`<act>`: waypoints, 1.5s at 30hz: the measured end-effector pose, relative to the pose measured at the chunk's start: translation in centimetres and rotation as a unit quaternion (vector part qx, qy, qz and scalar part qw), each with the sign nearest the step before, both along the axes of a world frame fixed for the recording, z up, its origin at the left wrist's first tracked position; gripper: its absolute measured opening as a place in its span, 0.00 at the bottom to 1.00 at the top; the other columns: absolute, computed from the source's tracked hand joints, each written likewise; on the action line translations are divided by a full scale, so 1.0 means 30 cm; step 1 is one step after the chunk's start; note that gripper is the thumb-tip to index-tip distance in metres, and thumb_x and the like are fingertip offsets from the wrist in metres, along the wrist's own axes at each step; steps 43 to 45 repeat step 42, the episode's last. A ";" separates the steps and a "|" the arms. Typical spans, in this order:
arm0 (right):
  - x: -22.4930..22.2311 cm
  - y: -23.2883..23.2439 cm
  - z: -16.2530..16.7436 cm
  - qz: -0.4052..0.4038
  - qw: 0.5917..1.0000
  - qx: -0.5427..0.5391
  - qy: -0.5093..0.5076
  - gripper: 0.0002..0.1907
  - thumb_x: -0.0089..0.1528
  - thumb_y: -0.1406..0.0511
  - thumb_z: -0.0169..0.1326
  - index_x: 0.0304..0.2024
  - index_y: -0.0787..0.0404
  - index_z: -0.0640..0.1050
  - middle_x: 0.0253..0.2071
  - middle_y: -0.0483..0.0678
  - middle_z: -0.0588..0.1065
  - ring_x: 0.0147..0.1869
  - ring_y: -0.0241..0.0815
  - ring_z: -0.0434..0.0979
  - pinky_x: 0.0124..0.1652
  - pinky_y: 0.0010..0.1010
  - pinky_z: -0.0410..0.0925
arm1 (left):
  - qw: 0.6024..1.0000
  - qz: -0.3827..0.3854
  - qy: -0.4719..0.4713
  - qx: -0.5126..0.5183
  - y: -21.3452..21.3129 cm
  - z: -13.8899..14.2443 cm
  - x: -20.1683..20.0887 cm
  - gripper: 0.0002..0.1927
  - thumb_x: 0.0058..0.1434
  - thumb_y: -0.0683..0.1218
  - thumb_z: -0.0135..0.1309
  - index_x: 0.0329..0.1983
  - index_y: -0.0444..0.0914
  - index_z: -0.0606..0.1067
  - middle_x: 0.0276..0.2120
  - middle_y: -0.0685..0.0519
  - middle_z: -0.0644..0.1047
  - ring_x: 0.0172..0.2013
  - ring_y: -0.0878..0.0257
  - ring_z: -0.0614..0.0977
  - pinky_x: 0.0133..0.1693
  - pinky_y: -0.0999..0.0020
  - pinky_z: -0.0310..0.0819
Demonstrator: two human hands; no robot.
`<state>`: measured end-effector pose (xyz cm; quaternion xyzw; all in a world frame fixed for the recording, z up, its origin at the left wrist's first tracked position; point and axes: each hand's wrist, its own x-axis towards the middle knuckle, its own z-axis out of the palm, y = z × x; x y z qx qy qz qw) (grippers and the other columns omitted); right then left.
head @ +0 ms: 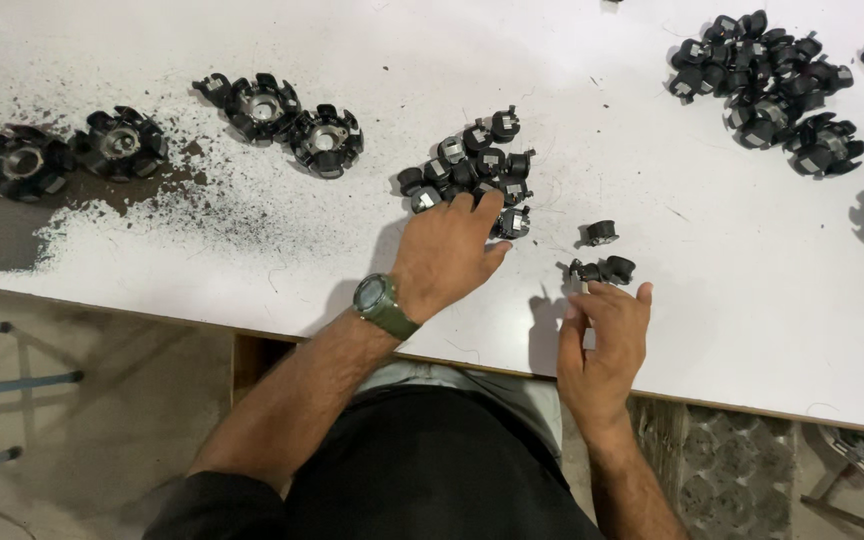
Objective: The person repeatedly picks up small black metal parts from a white table and rubs their edges with a small rectangular block, then places them back. The person also gathers and moves piles of parts across the table.
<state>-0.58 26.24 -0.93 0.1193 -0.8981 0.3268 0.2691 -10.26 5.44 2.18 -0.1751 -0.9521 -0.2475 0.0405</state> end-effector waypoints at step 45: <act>0.111 -0.109 -0.136 0.116 0.993 0.018 0.010 0.16 0.62 0.69 0.65 0.52 0.53 0.79 0.45 0.42 0.72 0.64 0.44 0.73 0.81 0.56 0.43 | 0.984 0.002 0.123 0.126 -0.134 -0.108 0.390 0.09 0.59 0.44 0.63 0.42 0.39 0.80 0.54 0.50 0.77 0.58 0.54 0.76 0.60 0.52 0.69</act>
